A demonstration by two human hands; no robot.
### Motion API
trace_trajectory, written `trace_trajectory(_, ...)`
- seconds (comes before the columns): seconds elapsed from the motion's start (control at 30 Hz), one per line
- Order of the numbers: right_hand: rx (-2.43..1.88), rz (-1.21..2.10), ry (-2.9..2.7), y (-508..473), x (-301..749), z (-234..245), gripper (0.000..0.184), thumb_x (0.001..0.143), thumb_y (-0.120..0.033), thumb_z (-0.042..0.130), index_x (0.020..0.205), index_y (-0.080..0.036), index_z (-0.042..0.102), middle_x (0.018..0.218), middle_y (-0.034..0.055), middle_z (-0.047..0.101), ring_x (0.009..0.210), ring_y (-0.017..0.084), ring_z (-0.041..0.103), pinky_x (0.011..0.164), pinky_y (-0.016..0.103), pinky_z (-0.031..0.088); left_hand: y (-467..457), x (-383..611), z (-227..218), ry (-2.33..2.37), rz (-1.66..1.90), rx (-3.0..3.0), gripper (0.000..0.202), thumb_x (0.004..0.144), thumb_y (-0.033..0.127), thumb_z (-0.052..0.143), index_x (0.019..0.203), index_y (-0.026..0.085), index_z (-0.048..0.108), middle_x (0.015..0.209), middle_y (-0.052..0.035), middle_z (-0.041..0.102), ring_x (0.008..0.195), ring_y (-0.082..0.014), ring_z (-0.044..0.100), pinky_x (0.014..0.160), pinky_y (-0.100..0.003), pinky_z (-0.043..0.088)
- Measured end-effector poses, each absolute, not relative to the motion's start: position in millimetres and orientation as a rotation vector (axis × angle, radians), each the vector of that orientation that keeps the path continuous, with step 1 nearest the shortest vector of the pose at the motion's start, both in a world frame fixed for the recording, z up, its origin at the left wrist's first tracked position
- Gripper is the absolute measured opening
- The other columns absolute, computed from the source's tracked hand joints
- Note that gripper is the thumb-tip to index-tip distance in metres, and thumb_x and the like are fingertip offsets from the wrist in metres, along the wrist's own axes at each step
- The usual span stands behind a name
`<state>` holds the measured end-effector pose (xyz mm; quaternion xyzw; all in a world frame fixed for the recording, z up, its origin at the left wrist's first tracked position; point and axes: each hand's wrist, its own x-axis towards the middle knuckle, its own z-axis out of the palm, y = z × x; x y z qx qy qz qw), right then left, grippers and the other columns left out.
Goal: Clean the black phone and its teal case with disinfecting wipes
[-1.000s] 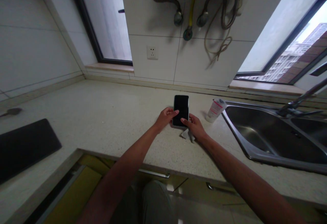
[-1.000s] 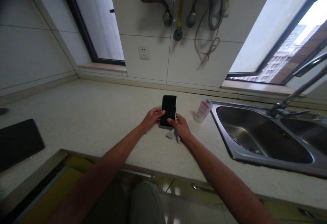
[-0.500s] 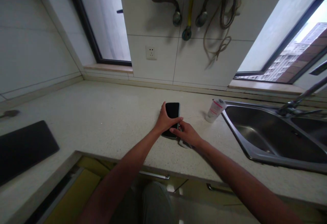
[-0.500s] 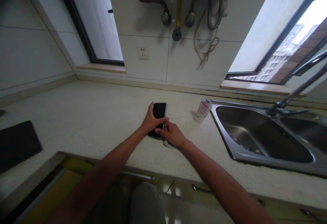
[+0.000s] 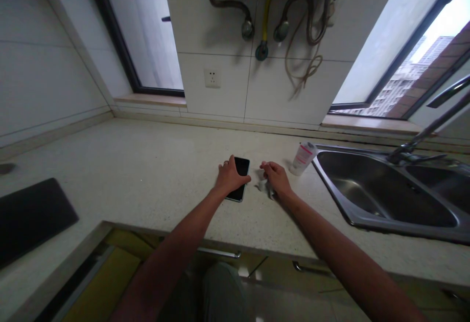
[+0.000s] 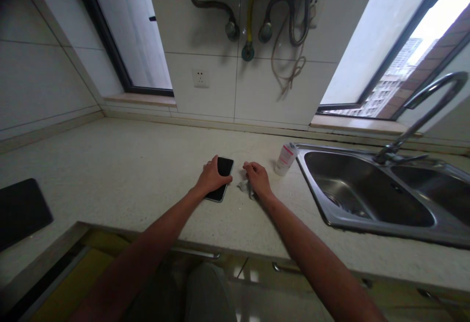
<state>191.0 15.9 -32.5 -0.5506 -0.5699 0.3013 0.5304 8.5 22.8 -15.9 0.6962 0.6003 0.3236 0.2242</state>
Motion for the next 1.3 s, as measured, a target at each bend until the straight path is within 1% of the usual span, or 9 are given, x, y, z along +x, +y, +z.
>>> trace_trajectory(0.17,-1.404,0.491,-1.588,16,190,-44,0.022,0.084,-0.042,0.059,0.093,-0.023,0.066,0.070,-0.0001,0.062,0.065,0.018,0.054,0.064,0.029,0.039,23,9,-22,1.726,0.794,1.972,0.099,0.065,0.042,0.074,0.147,0.008,0.029,0.134,-0.0290,0.050,0.130,-0.0418,0.043,0.105,-0.048,0.032)
trace_trajectory(0.33,-1.437,0.269,-1.865,17,189,-52,0.030,0.084,-0.028,0.055,0.112,-0.020,0.063,0.087,0.0049,0.066,0.079,0.020,0.058,0.075,0.032,0.044,22,12,-25,1.796,0.751,2.034,0.099,0.066,0.042,0.074,0.147,0.009,0.027,0.136,-0.0266,0.047,0.131,-0.0402,0.042,0.107,-0.046,0.030)
trace_trajectory(0.47,-1.435,0.262,-1.891,19,190,-54,0.030,0.084,-0.025,0.055,0.112,-0.017,0.063,0.090,0.0068,0.065,0.081,0.020,0.058,0.078,0.034,0.045,22,13,-24,1.895,0.631,2.063,0.097,0.070,0.046,0.071,0.147,0.007,0.027,0.138,-0.0244,0.046,0.131,-0.0351,0.043,0.108,-0.040,0.032)
trace_trajectory(0.67,-1.376,0.277,-1.848,21,190,-55,0.027,0.080,-0.020,0.056,0.105,-0.017,0.066,0.090,0.0080,0.065,0.086,0.022,0.059,0.084,0.037,0.046,19,15,-25,1.933,0.594,2.121,0.090,0.074,0.046,0.070,0.145,0.006,0.032,0.135,-0.0243,0.049,0.130,-0.0336,0.044,0.109,-0.039,0.031)
trace_trajectory(0.8,-1.357,0.311,-1.728,27,194,-56,0.024,0.083,-0.028,0.055,0.102,-0.017,0.067,0.092,0.0086,0.066,0.083,0.022,0.060,0.083,0.038,0.048,24,14,-26,1.922,0.673,2.087,0.085,0.075,0.050,0.070,0.141,0.005,0.039,0.132,-0.0244,0.052,0.127,-0.0331,0.048,0.107,-0.039,0.034)
trace_trajectory(0.93,-1.348,0.375,-1.570,33,201,-56,0.030,0.086,-0.040,0.053,0.098,-0.017,0.067,0.093,0.0099,0.069,0.082,0.022,0.061,0.082,0.039,0.048,46,-7,-21,1.855,1.053,1.924,0.045,0.086,0.042,0.056,0.120,0.013,0.058,0.111,-0.0146,0.064,0.101,-0.0226,0.061,0.092,-0.032,0.044)
trace_trajectory(1.03,-1.324,0.453,-1.482,36,208,-55,0.034,0.086,-0.045,0.051,0.095,-0.017,0.067,0.090,0.0089,0.070,0.082,0.022,0.062,0.079,0.036,0.049,64,-35,-18,1.878,1.226,1.772,0.019,0.085,0.030,0.048,0.087,0.018,0.061,0.083,-0.0036,0.064,0.077,-0.0160,0.058,0.074,-0.025,0.043)
trace_trajectory(1.13,-1.304,0.569,-1.439,37,212,-52,0.037,0.084,-0.049,0.051,0.088,-0.017,0.068,0.077,0.0058,0.069,0.070,0.019,0.061,0.067,0.032,0.048,69,-55,-22,2.022,1.213,1.692,0.026,0.082,0.033,0.044,0.060,0.020,0.049,0.058,0.0010,0.046,0.060,-0.0141,0.044,0.059,-0.027,0.030)
trace_trajectory(1.3,-1.270,0.720,-1.404,36,215,-45,0.039,0.077,-0.053,0.055,0.078,-0.017,0.069,0.066,0.0025,0.065,0.059,0.016,0.056,0.059,0.028,0.043,57,-57,-31,1.947,1.161,1.793,0.029,0.074,0.034,0.051,0.050,0.021,0.040,0.052,0.0034,0.035,0.055,-0.0126,0.034,0.056,-0.028,0.022)
